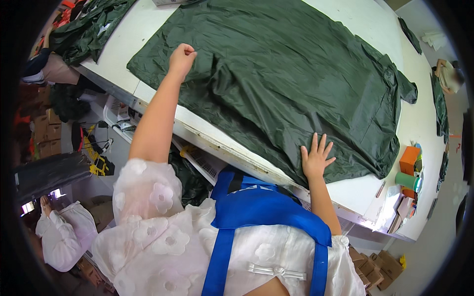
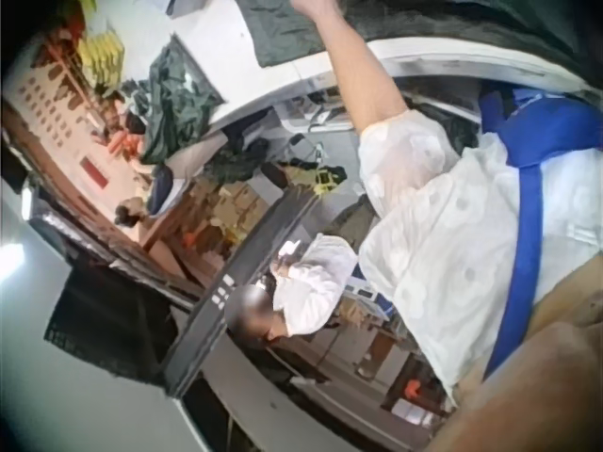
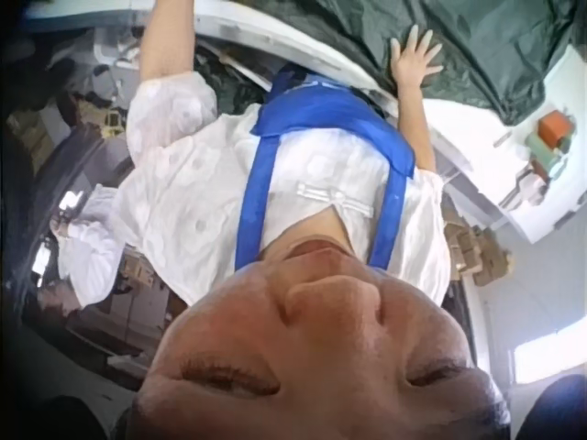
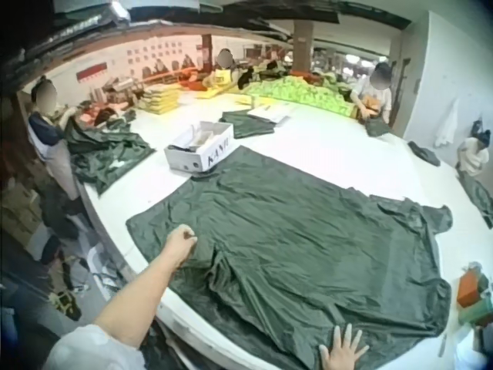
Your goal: The person folds a green jacket on a white table, smoothing and aligning the fabric, then folds it into a compact rectangle. The person places the folded jacket into a small green pouch, tucks it in, and sets it aside. The person repeats the process with another jacket.
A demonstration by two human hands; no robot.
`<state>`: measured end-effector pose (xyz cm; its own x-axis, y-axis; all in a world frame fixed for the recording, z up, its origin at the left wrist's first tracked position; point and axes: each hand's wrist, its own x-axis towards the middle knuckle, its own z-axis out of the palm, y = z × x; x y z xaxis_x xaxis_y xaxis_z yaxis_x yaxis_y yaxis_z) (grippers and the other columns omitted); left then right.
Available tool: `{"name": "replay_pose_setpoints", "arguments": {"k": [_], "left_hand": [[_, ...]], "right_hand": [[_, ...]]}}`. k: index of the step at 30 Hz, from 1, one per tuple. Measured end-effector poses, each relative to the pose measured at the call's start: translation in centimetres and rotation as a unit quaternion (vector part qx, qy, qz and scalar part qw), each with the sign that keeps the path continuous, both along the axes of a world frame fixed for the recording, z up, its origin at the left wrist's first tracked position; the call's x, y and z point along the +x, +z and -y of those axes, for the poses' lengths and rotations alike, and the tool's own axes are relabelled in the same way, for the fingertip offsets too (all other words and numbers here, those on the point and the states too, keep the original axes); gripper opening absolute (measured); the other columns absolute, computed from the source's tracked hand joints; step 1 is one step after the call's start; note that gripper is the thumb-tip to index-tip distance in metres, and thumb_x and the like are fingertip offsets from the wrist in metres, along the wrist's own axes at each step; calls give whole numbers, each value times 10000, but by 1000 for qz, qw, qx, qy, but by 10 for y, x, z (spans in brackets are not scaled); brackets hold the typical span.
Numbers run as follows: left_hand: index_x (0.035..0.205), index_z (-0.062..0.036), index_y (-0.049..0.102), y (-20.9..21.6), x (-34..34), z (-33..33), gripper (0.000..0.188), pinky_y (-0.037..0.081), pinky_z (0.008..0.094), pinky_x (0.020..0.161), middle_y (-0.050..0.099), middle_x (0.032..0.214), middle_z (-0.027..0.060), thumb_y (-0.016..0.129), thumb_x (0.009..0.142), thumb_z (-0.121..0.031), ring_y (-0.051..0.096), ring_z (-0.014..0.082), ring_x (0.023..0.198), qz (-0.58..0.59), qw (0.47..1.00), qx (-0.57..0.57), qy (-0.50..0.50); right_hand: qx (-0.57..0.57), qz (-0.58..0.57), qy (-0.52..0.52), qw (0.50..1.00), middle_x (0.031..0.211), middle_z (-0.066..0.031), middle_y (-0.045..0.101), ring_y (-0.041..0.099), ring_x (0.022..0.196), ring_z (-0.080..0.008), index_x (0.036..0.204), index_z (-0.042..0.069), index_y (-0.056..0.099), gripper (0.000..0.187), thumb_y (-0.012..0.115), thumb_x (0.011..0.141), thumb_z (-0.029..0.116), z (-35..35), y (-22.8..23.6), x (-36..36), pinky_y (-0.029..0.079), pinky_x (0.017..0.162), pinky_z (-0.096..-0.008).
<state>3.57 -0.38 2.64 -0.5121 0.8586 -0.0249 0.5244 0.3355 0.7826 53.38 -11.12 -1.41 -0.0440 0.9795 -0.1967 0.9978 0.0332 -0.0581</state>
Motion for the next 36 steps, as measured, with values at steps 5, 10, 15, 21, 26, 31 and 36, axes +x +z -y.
{"name": "replay_pose_setpoints", "arguments": {"k": [5, 10, 15, 21, 26, 31, 36], "left_hand": [[1108, 10, 542, 5, 86, 53, 554, 468, 388, 876, 603, 1116, 194, 739, 782, -392, 595, 322, 1042, -37, 988, 97, -112], [781, 30, 562, -1, 73, 45, 376, 429, 363, 624, 540, 671, 213, 594, 908, -323, 504, 325, 611, 48, 992, 102, -59], [978, -1, 632, -47, 16, 62, 378, 476, 365, 796, 648, 870, 208, 606, 863, -361, 627, 337, 869, -30, 990, -79, -117], [1125, -1, 585, -1, 66, 3, 394, 470, 393, 855, 639, 994, 255, 617, 857, -288, 612, 379, 953, -111, 989, -32, -94], [1013, 33, 623, -44, 39, -34, 373, 468, 410, 789, 655, 948, 219, 515, 934, -315, 615, 383, 884, -8, 985, -130, -111], [1083, 3, 580, -42, 30, -8, 402, 462, 421, 819, 652, 962, 192, 455, 961, -359, 610, 358, 901, 85, 995, -51, -18], [1172, -74, 547, -45, 5, 89, 384, 405, 445, 940, 525, 1244, 152, 587, 894, -336, 489, 338, 1136, -203, 974, -88, 39]], "right_hand": [[52, -19, -49, 997, 1531, -96, 217, 226, 1365, -376, 1462, 264, 307, 614, 463, 917, 500, -17, -4, -1, 216, 1006, -648], [25, 47, -132, 990, 1565, -102, 125, 103, 1414, -405, 1482, 294, 250, 613, 419, 938, 521, -24, -10, -3, 140, 1044, -671], [16, 27, -164, 986, 1565, -107, 117, 115, 1419, -372, 1489, 289, 224, 619, 394, 946, 532, -30, -4, 3, 135, 1076, -616], [36, 76, -156, 984, 1568, -91, 112, 101, 1415, -408, 1489, 287, 225, 627, 389, 942, 547, -26, -11, 11, 132, 1067, -646], [41, 38, -212, 976, 1565, -90, 131, 84, 1411, -440, 1483, 294, 240, 629, 371, 937, 577, -39, -15, 12, 91, 1059, -686], [151, -251, -102, 951, 1534, -205, 168, 153, 1398, -441, 1472, 77, 242, 671, 540, 919, 311, -22, 7, 54, 134, 1121, -532], [98, -182, 175, 963, 1293, -160, 471, 395, 1253, -358, 1295, 68, 464, 576, 634, 748, 132, 74, 49, 99, 250, 1068, -498]]}}
